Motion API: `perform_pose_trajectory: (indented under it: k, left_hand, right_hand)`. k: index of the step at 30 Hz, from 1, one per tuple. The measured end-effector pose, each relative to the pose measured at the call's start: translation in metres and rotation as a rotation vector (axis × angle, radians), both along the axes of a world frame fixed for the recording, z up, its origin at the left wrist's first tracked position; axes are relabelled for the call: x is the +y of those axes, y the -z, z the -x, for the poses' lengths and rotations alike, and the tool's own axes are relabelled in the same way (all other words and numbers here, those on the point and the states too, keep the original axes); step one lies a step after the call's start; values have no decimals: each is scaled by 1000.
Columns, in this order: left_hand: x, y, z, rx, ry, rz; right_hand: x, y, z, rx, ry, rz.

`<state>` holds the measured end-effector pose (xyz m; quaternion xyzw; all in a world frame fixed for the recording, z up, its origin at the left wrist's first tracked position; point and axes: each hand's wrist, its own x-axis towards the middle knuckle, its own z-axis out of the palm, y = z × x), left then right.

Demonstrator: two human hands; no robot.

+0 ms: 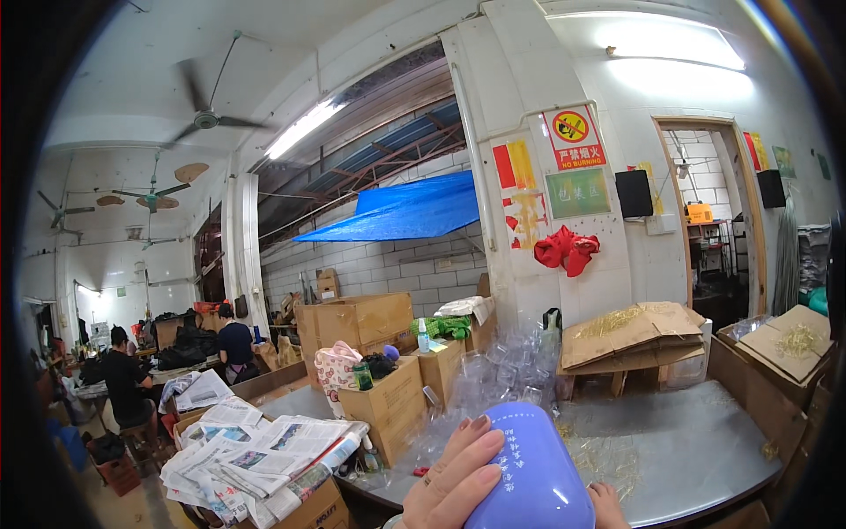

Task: Sorting and packing small gold-colored metal pins or components into small plastic containers and bags.

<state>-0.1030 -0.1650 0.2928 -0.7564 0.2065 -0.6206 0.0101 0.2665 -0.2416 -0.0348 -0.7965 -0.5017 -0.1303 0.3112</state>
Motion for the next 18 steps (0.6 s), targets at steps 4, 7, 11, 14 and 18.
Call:
perform_pose_trajectory:
  k: [4,7,11,14,18]
  left_hand:
    - [6,-5,-6,-55,43,-51]
    - [2,-8,-4,-59,39,-48]
    - [6,-8,-3,-47,30,-62]
    - [3,-7,0,-15,15,-41]
    - [2,-9,1,12,15,-33]
  right_hand:
    - [0,-2,0,16,-9,-3]
    - [0,-3,1,20,-4,1]
    - [-1,-5,5,39,1,-6]
    - [-1,-4,4,7,-3,-8]
    - [-1,0,3,-9,-8,-35]
